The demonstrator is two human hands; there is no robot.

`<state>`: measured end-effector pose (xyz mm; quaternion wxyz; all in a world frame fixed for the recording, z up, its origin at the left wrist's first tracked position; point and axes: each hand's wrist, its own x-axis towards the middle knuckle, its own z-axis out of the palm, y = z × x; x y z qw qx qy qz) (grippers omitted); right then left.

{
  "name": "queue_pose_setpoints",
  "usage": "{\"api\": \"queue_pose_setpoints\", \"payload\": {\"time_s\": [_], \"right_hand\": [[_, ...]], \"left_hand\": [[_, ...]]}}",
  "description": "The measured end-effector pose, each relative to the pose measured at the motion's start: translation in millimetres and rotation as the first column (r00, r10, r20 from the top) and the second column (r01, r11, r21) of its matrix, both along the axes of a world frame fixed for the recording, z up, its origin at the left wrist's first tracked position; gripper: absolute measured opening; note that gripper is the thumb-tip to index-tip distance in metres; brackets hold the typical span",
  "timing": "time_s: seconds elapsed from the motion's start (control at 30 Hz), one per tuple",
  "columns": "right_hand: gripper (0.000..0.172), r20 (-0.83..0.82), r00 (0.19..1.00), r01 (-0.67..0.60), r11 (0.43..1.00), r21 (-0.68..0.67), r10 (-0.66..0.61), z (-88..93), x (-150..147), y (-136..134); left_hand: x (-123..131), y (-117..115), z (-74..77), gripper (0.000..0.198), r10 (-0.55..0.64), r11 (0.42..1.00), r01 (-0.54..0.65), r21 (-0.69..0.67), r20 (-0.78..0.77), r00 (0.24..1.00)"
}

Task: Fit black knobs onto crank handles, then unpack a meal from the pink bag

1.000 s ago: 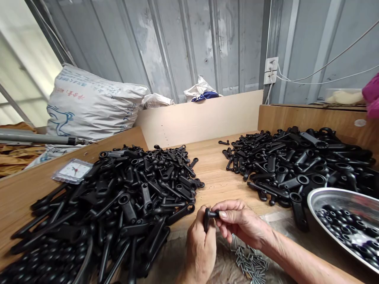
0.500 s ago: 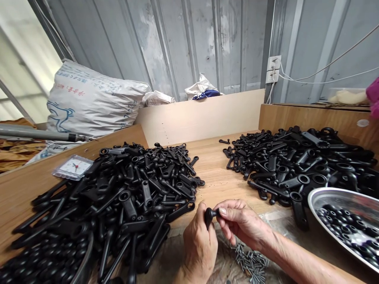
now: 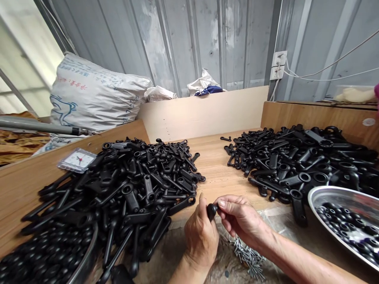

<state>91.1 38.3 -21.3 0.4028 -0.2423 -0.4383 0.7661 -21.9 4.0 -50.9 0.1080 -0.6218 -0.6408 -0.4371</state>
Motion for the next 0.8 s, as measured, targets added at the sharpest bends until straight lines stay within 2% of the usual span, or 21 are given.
{"api": "queue_pose_setpoints", "payload": {"time_s": [0.03,0.07,0.13,0.2,0.23,0.3,0.4,0.57,0.63,0.7,0.8], "right_hand": [[0.047,0.012,1.0,-0.008,1.0,0.008,0.008,1.4,0.0,0.2],[0.047,0.028,0.999,-0.025,0.999,0.023,0.024,3.2,0.6,0.8],[0.047,0.07,0.994,-0.089,0.994,0.066,0.084,7.3,4.1,2.9],[0.045,0.125,0.981,-0.166,0.98,0.113,0.152,10.7,10.2,6.3],[0.045,0.148,0.975,-0.185,0.974,0.132,0.165,11.7,13.7,8.5],[0.051,0.176,0.974,-0.171,0.972,0.16,0.143,11.0,19.6,13.3],[0.055,0.201,0.975,-0.127,0.976,0.176,0.09,2.8,21.8,20.8],[0.035,0.331,0.943,-0.099,0.974,0.202,0.027,-22.1,15.3,33.2],[0.029,0.391,0.92,-0.092,0.972,0.218,0.0,-29.5,15.8,38.4],[0.027,0.438,0.898,-0.083,0.967,0.242,-0.032,-32.2,19.1,44.5],[0.026,0.48,0.863,-0.001,0.949,0.315,-0.159,-27.5,29.5,56.1]], "left_hand": [[0.5,0.6,0.9,0.047,-0.041,0.993,0.059,-0.101,0.177,0.983],[1.0,1.0,2.4,0.049,-0.068,0.973,0.141,-0.184,0.354,0.933],[1.5,1.4,7.1,0.043,-0.11,0.913,0.328,-0.242,0.629,0.77],[1.6,1.0,12.5,0.032,-0.156,0.849,0.487,-0.205,0.783,0.602],[1.8,0.8,14.9,0.03,-0.159,0.828,0.529,-0.186,0.827,0.539],[3.0,0.5,18.9,0.033,-0.108,0.823,0.535,-0.19,0.873,0.476],[6.8,2.7,21.7,0.037,-0.019,0.835,0.49,-0.25,0.877,0.48],[3.8,14.1,16.5,0.031,0.05,0.849,0.426,-0.312,0.85,0.524],[-3.8,17.2,15.6,0.04,0.081,0.861,0.39,-0.325,0.846,0.527],[-13.3,17.9,17.9,0.052,0.084,0.869,0.378,-0.319,0.848,0.523],[-26.2,15.6,24.9,0.046,0.053,0.882,0.374,-0.287,0.848,0.527]]}}
